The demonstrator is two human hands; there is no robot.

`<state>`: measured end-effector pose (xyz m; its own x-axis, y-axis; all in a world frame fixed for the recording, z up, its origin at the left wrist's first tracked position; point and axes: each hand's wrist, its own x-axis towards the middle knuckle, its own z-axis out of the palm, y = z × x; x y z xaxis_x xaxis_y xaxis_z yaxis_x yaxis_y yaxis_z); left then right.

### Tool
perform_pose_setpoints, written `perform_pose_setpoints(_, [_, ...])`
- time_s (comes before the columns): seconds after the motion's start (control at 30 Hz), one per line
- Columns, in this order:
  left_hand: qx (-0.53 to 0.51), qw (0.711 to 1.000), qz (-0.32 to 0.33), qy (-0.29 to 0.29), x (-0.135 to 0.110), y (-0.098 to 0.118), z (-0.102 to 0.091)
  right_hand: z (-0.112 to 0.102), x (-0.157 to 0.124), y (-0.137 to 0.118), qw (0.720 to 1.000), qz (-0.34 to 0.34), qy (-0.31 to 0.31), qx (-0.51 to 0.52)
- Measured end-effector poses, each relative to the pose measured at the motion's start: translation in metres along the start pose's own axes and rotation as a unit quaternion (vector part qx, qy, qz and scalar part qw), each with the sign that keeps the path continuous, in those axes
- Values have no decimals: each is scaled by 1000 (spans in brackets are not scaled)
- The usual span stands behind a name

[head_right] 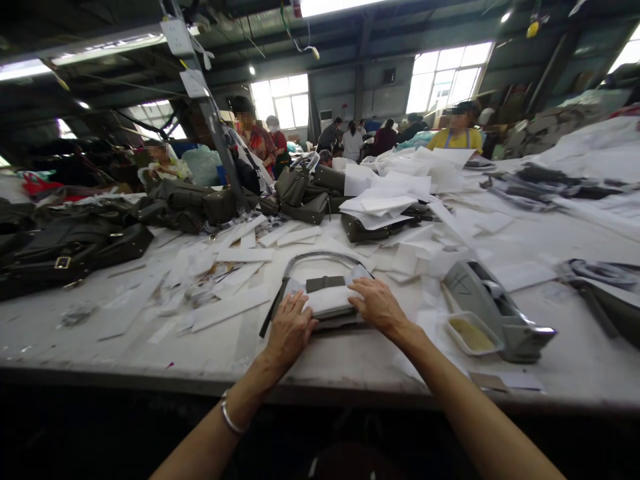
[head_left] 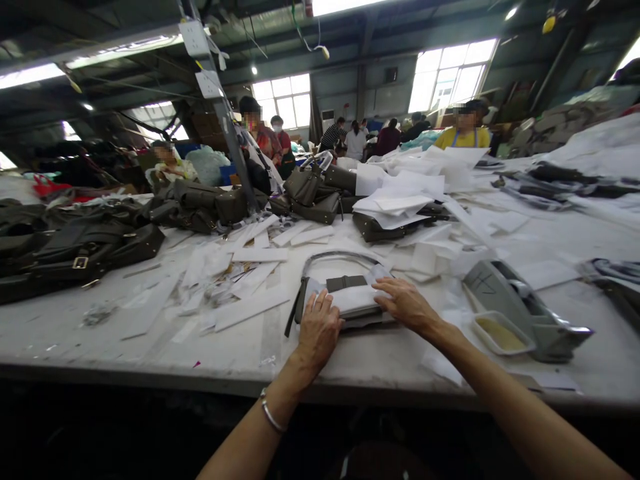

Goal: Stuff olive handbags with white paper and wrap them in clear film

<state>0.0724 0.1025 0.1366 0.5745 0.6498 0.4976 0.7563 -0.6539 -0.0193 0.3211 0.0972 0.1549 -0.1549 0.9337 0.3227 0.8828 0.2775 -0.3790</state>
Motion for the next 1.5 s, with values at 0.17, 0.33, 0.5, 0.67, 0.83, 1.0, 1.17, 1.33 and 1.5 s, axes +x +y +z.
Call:
perform_pose_setpoints(0.17, [-26, 999, -11, -23, -6, -1, 4, 7, -2, 16, 998, 34, -15, -44])
perform_pose_setpoints(0.33, [-94, 994, -49, 1, -14, -27, 0, 18, -6, 27, 998, 46, -50, -2])
perform_pose_setpoints(0.5, [-157, 965, -207, -34, -6, -60, 13, 20, -6, 27, 994, 88, -59, 0])
perform_pose_setpoints(0.67, [-193, 954, -218, -65, -10, -68, 21, 17, -17, 14, 993, 89, -79, -12])
perform_pose_setpoints(0.83, [-227, 944, -221, -89, -36, -60, -10, 13, -53, 4, 995, 49, -83, -30])
perform_pose_setpoints(1.0, [-248, 930, -236, -134, -44, -65, -41, 8, -75, -7, 992, 9, -63, -105])
perform_pose_setpoints(1.17, [-246, 929, -259, -98, -30, -72, -18, 32, -79, -25, 978, -125, 20, -165])
perform_pose_setpoints(1.33, [-260, 929, -252, -74, -25, -70, 3, 46, -82, -29, 973, -124, 23, -195])
perform_pose_setpoints(1.5, [-269, 932, -239, -38, -42, -79, 0, 34, -76, -30, 977, -100, -16, -188])
